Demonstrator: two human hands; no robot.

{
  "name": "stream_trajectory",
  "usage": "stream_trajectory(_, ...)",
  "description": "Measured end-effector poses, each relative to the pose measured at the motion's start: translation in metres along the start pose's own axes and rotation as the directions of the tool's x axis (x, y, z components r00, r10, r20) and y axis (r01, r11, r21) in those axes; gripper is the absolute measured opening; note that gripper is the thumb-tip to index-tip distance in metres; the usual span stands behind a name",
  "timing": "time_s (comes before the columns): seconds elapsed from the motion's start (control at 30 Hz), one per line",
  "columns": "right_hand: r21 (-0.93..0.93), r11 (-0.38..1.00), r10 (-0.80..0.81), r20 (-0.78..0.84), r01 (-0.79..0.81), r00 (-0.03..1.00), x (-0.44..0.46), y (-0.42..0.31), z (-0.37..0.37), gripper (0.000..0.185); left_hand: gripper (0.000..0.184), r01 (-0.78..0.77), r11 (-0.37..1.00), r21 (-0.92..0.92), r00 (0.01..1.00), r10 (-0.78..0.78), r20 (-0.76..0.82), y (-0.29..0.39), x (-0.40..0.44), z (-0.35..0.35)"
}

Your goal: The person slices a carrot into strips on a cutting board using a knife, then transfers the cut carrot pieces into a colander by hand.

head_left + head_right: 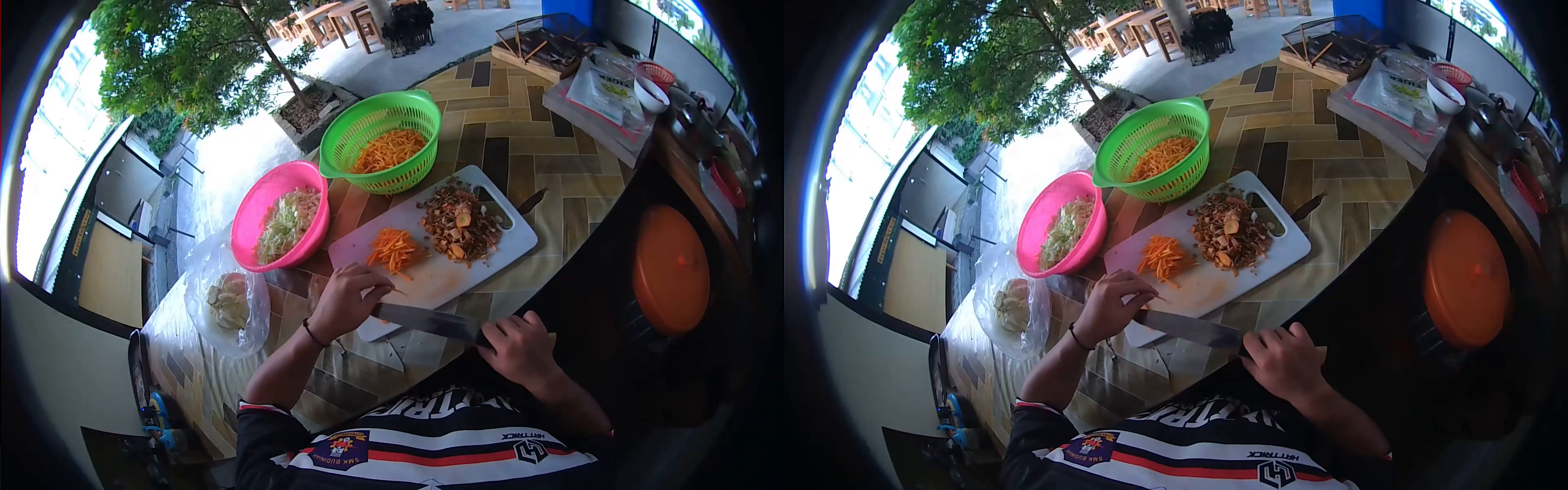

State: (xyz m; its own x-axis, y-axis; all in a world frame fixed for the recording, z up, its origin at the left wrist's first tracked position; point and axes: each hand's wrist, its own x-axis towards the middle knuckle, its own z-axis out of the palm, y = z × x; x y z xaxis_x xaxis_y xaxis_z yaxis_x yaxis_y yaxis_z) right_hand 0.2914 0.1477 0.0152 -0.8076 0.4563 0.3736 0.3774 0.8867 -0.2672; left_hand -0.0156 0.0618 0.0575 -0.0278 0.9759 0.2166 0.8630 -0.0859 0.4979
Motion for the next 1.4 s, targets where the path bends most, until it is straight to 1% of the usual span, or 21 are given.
stream_trajectory(0.07, 0.023, 0.999, -0.04, 0.001, 0.04, 0.999, -0.001, 0.005, -0.001, 0.032, 0.011, 0.045, 0.998, 0.036, 0.992, -0.041, -0.116, -0.002, 0.011, 0.002)
stream_trajectory(0.1, 0.039, 0.998, -0.044, -0.001, 0.044, 0.999, -0.002, 0.007, -0.001, 0.032, 0.013, 0.022, 0.99, 0.138, 0.985, 0.002, -0.172, -0.006, 0.017, 0.003)
stream_trajectory(0.2, 0.149, 0.988, -0.032, 0.056, 0.023, 0.998, -0.002, 0.016, 0.002, 0.031, 0.021, 0.074, 0.966, 0.249, 0.974, -0.017, -0.224, -0.009, 0.03, 0.004)
stream_trajectory(0.23, 0.218, 0.976, -0.017, 0.088, -0.002, 0.996, -0.002, 0.019, 0.002, 0.03, 0.03, 0.103, 0.953, 0.284, 0.968, -0.03, -0.25, -0.007, 0.031, 0.005)
stream_trajectory(0.33, 0.405, 0.908, 0.032, 0.191, -0.109, 0.981, -0.001, 0.028, 0.002, 0.028, 0.034, 0.095, 0.932, 0.349, 0.954, 0.015, -0.298, 0.003, 0.025, 0.0)
stream_trajectory(0.37, 0.459, 0.875, 0.053, 0.229, -0.155, 0.972, -0.001, 0.032, 0.001, 0.028, 0.031, 0.105, 0.932, 0.345, 0.95, 0.009, -0.313, 0.006, 0.019, -0.001)
stream_trajectory(0.5, 0.634, 0.702, 0.116, 0.349, -0.325, 0.93, 0.005, 0.044, 0.005, 0.028, 0.026, 0.197, 0.949, 0.246, 0.949, -0.122, -0.29, 0.007, -0.02, 0.003)
stream_trajectory(0.6, 0.706, 0.614, 0.071, 0.397, -0.354, 0.915, 0.014, 0.049, 0.002, 0.029, 0.027, 0.246, 0.945, 0.215, 0.952, -0.194, -0.239, 0.022, -0.045, 0.008)
stream_trajectory(0.63, 0.713, 0.606, 0.053, 0.406, -0.352, 0.912, 0.017, 0.05, 0.002, 0.029, 0.031, 0.258, 0.942, 0.213, 0.953, -0.213, -0.214, 0.023, -0.052, 0.012)
stream_trajectory(0.7, 0.722, 0.596, 0.015, 0.428, -0.352, 0.904, 0.023, 0.054, 0.001, 0.028, 0.032, 0.227, 0.949, 0.219, 0.963, -0.186, -0.194, 0.024, -0.055, 0.015)
stream_trajectory(0.8, 0.718, 0.501, -0.017, 0.566, -0.483, 0.824, 0.029, 0.06, 0.001, 0.028, 0.033, 0.212, 0.949, 0.233, 0.969, -0.172, -0.179, 0.021, -0.059, 0.02)
stream_trajectory(0.83, 0.697, 0.51, -0.011, 0.591, -0.504, 0.807, 0.032, 0.061, -0.003, 0.028, 0.033, 0.21, 0.951, 0.227, 0.968, -0.17, -0.186, 0.019, -0.056, 0.022)
stream_trajectory(0.9, 0.653, 0.518, 0.058, 0.618, -0.553, 0.784, 0.018, 0.065, -0.004, 0.026, 0.029, 0.225, 0.947, 0.227, 0.963, -0.181, -0.201, 0.015, -0.054, 0.03)
stream_trajectory(0.93, 0.664, 0.528, 0.022, 0.612, -0.529, 0.791, 0.026, 0.062, 0.005, 0.026, 0.029, 0.236, 0.942, 0.238, 0.959, -0.186, -0.215, 0.016, -0.055, 0.026)
stream_trajectory(0.97, 0.643, 0.445, 0.051, 0.676, -0.623, 0.735, 0.031, 0.058, 0.0, 0.023, 0.028, 0.259, 0.935, 0.243, 0.953, -0.207, -0.22, 0.021, -0.057, 0.025)
stream_trajectory(1.0, 0.664, 0.346, 0.053, 0.692, -0.663, 0.72, 0.03, 0.057, 0.001, 0.022, 0.027, 0.231, 0.947, 0.223, 0.961, -0.186, -0.205, 0.022, -0.055, 0.026)
stream_trajectory(1.07, 0.657, 0.323, 0.109, 0.69, -0.682, 0.716, 0.031, 0.051, -0.004, 0.023, 0.028, 0.161, 0.956, 0.244, 0.97, -0.108, -0.217, 0.019, -0.056, 0.028)
stream_trajectory(1.13, 0.614, 0.374, 0.171, 0.69, -0.695, 0.703, 0.034, 0.044, -0.009, 0.023, 0.03, 0.09, 0.962, 0.257, 0.975, -0.033, -0.218, 0.01, -0.061, 0.027)
stream_trajectory(1.17, 0.595, 0.397, 0.19, 0.692, -0.699, 0.697, 0.035, 0.037, -0.01, 0.023, 0.035, 0.045, 0.966, 0.254, 0.985, -0.001, -0.171, 0.006, -0.063, 0.025)
stream_trajectory(1.27, 0.583, 0.642, 0.153, 0.538, -0.497, 0.829, 0.027, 0.027, -0.008, 0.025, 0.037, -0.074, 0.976, 0.204, 0.995, 0.085, -0.045, 0.0, -0.064, 0.017)
stream_trajectory(1.4, 0.483, 0.689, 0.164, 0.622, -0.54, 0.766, 0.022, 0.006, -0.018, 0.029, 0.038, -0.166, 0.97, 0.179, 0.986, 0.168, 0.004, -0.012, -0.069, 0.014)
